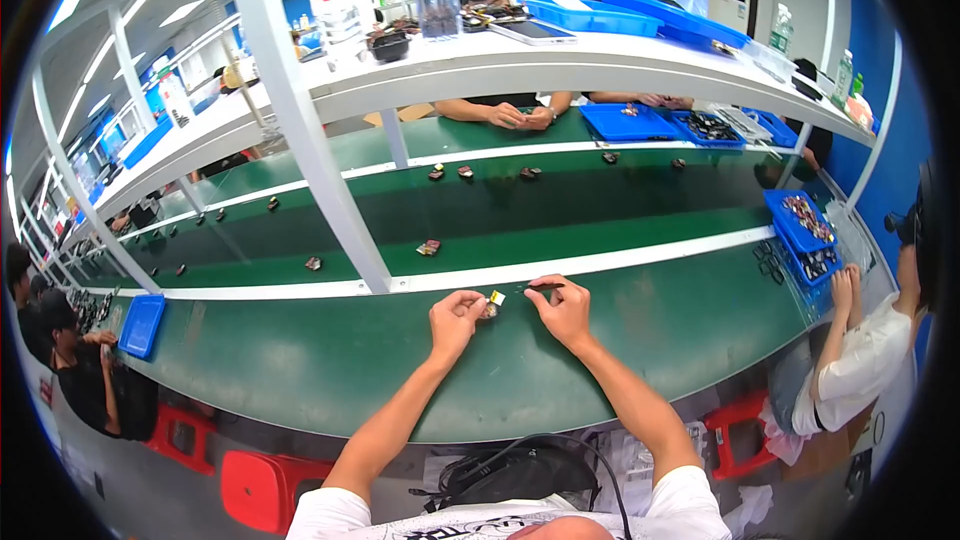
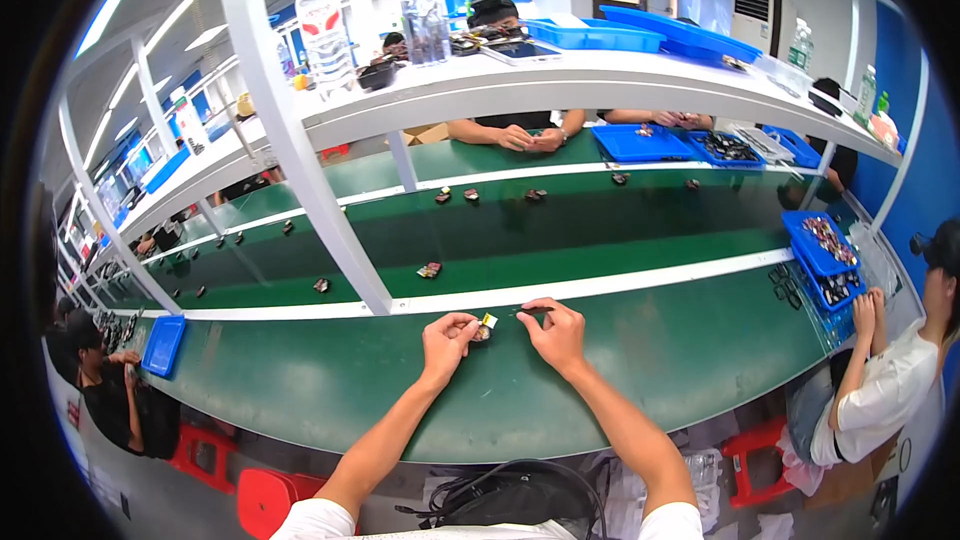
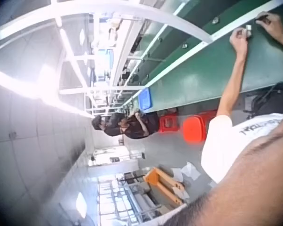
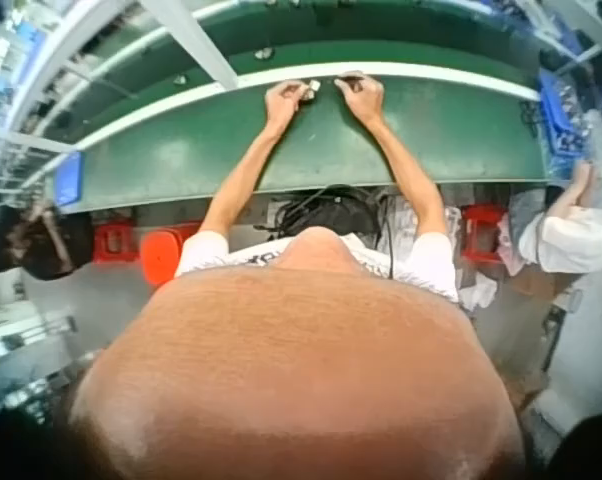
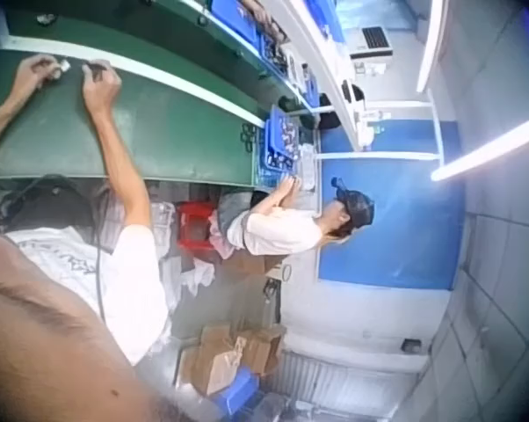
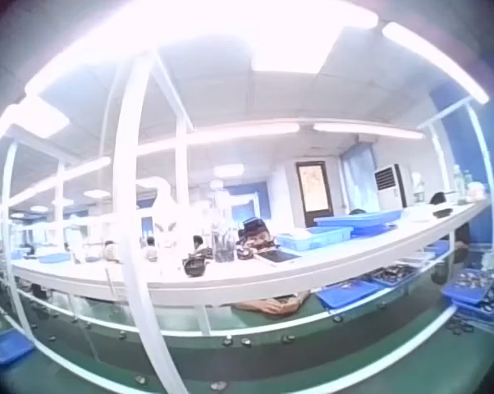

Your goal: Use tweezers to manipulate and assemble small electronic components on a conveyor belt.

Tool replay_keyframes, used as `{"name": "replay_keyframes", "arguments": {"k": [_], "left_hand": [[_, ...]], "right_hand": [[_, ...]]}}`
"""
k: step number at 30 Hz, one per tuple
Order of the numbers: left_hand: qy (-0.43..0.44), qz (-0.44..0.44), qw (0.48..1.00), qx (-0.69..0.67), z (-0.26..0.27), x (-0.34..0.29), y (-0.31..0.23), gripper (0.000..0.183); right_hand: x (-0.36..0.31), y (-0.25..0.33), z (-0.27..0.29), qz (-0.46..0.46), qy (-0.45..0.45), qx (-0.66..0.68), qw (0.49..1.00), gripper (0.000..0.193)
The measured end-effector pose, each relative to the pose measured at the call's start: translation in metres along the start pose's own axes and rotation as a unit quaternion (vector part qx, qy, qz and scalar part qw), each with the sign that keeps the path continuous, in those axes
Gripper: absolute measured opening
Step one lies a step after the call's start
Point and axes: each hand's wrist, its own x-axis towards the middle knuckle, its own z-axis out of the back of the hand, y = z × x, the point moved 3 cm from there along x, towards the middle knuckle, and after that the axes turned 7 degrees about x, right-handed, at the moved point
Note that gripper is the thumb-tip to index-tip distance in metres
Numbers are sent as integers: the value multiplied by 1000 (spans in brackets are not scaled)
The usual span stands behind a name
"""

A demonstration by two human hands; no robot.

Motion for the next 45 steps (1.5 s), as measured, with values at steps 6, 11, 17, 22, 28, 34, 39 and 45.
{"name": "replay_keyframes", "arguments": {"k": [6, 11, 17, 22, 28, 34, 39, 45], "left_hand": [[9, -15, 1000, 10, 2, -2, -3, 10], [21, 1, 1000, 4, -1, 2, 0, 11], [28, 8, 1000, -4, -6, 2, -5, 12], [32, 16, 999, -5, -5, 1, -2, 13], [30, 33, 999, 1, -5, 1, -2, 12], [28, 65, 997, -23, -5, -2, -2, 11], [33, 71, 996, -37, -3, -1, 2, 12], [15, 62, 997, -49, -3, 0, 5, 13]], "right_hand": [[2, 10, -2, 24, -14, 0, 1000, 16], [3, 9, 3, -2, -24, 9, 1000, 14], [5, 8, 7, -6, -1, 1, 1000, 16], [4, 8, 8, -18, 4, -11, 1000, 17], [5, 3, 5, -13, -5, 10, 1000, 17], [2, -2, 7, -53, 23, -5, 998, 17], [5, 4, 5, 11, 24, -8, 1000, 18], [4, 3, 3, -26, 6, 8, 1000, 16]]}}
